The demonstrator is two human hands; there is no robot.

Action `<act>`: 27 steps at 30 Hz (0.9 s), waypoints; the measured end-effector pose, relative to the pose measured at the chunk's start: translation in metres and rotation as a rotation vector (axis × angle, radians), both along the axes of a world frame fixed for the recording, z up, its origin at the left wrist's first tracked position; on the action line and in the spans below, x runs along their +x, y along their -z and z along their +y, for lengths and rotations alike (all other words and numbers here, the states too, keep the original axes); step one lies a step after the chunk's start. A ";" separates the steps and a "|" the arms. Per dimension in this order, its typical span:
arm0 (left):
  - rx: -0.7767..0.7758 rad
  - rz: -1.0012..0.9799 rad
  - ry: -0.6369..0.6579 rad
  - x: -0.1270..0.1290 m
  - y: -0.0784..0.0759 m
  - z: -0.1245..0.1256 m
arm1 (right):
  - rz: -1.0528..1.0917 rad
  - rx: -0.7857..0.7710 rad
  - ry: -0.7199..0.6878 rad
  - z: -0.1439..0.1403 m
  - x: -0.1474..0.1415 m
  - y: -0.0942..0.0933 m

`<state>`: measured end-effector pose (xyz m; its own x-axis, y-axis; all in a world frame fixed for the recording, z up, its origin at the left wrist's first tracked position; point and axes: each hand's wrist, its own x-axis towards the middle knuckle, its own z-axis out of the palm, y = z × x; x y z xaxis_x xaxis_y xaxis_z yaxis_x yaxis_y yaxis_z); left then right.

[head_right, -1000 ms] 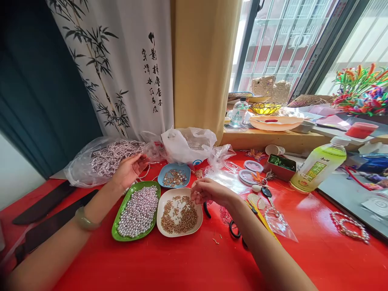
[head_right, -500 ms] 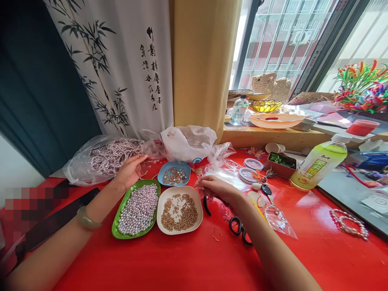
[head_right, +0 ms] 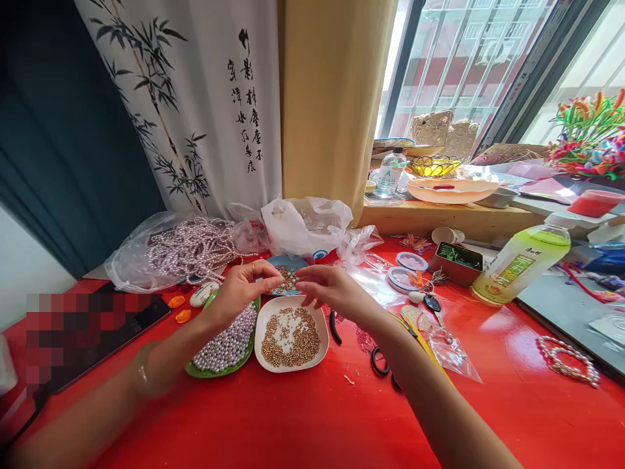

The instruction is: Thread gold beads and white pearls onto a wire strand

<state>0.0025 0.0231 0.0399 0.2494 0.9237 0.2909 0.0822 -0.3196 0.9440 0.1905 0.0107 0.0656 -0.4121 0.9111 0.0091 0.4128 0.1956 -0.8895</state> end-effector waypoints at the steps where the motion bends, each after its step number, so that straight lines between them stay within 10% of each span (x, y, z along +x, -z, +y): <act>1: 0.052 0.026 0.004 0.002 -0.001 -0.004 | 0.052 -0.042 -0.029 -0.005 -0.007 -0.002; 12: -0.109 0.282 0.167 0.003 0.026 0.008 | 0.051 -0.059 0.050 -0.007 -0.006 -0.005; 18: 0.145 0.662 0.152 0.000 0.043 0.009 | 0.097 -0.038 0.049 0.000 0.003 0.001; 27: 0.244 0.830 0.479 0.011 0.039 -0.010 | 0.170 0.005 0.035 0.005 0.009 0.005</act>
<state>0.0130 0.0132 0.0005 0.7925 0.6094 0.0238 0.4989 -0.6703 0.5494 0.2000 0.0159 0.0610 -0.3723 0.9246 0.0804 0.2629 0.1881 -0.9463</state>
